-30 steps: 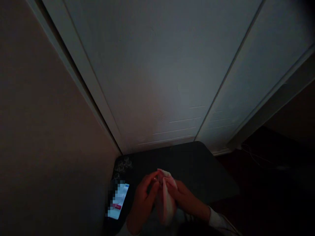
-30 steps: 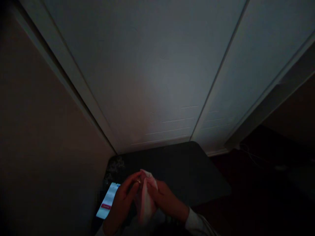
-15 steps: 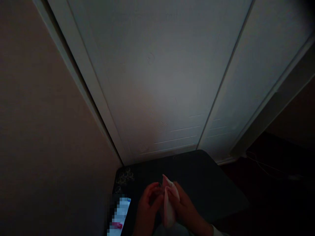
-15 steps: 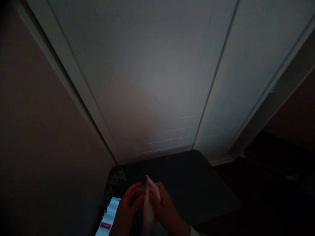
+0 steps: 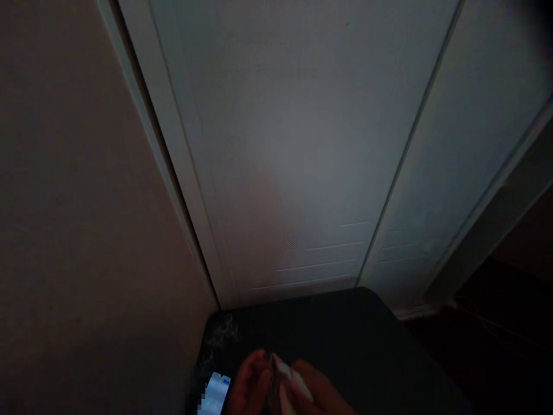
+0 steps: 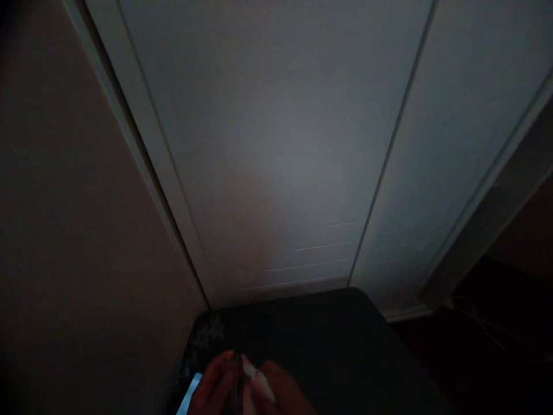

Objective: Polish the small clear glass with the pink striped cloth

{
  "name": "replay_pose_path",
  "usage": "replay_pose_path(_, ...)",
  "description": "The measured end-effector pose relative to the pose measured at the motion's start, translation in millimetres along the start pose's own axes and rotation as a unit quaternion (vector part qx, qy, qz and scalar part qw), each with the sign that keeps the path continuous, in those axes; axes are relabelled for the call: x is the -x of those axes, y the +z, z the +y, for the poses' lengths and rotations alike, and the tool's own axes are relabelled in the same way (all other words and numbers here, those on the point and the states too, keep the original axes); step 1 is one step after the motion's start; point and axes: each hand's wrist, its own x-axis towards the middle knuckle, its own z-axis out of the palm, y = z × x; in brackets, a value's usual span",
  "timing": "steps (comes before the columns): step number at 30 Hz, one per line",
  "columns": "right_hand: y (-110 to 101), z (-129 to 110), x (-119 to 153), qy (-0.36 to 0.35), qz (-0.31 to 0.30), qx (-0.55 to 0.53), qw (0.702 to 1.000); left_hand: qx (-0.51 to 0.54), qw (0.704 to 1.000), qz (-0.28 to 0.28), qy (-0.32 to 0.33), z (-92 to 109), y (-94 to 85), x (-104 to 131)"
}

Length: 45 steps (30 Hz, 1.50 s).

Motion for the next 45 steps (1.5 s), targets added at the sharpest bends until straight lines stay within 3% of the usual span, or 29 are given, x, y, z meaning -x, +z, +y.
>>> replay_pose_path(3,1.8,-2.7,-0.1,0.041,0.015,-0.102,0.994,-0.016,0.999,0.036,0.0,9.6,-6.8,-0.5)
replay_pose_path(6,0.6,-5.1,-2.2,0.094,0.062,-0.236,0.965,-0.026,1.0,0.001,-0.01,16.1,-7.2,2.5)
replay_pose_path(14,-4.3,-13.1,-7.3,0.07,0.073,-0.254,0.962,-0.098,0.99,-0.098,0.02,19.3,6.9,9.4)
replay_pose_path(19,-2.5,-7.2,-2.5,0.06,0.094,-0.261,0.959,-0.173,0.967,-0.156,0.1,22.3,9.5,9.6)
replay_pose_path(24,-3.7,-4.0,-0.1,0.015,0.055,-0.314,0.948,-0.207,0.946,-0.211,0.129,21.7,13.0,8.4)
replay_pose_path(28,-6.2,-7.3,-0.1,0.021,0.045,-0.327,0.944,-0.145,0.961,-0.214,0.094,21.1,11.1,8.0)
replay_pose_path(33,-6.1,-1.4,-1.3,0.088,0.114,-0.328,0.934,-0.034,0.98,-0.195,-0.016,20.3,3.9,8.1)
replay_pose_path(38,-4.8,-1.7,-2.4,0.057,0.078,-0.311,0.945,-0.061,0.99,-0.126,-0.027,25.3,2.6,6.3)
replay_pose_path(45,-2.9,-9.0,-3.6,0.029,0.035,-0.295,0.955,-0.101,0.987,-0.124,0.004,26.8,-2.0,6.4)
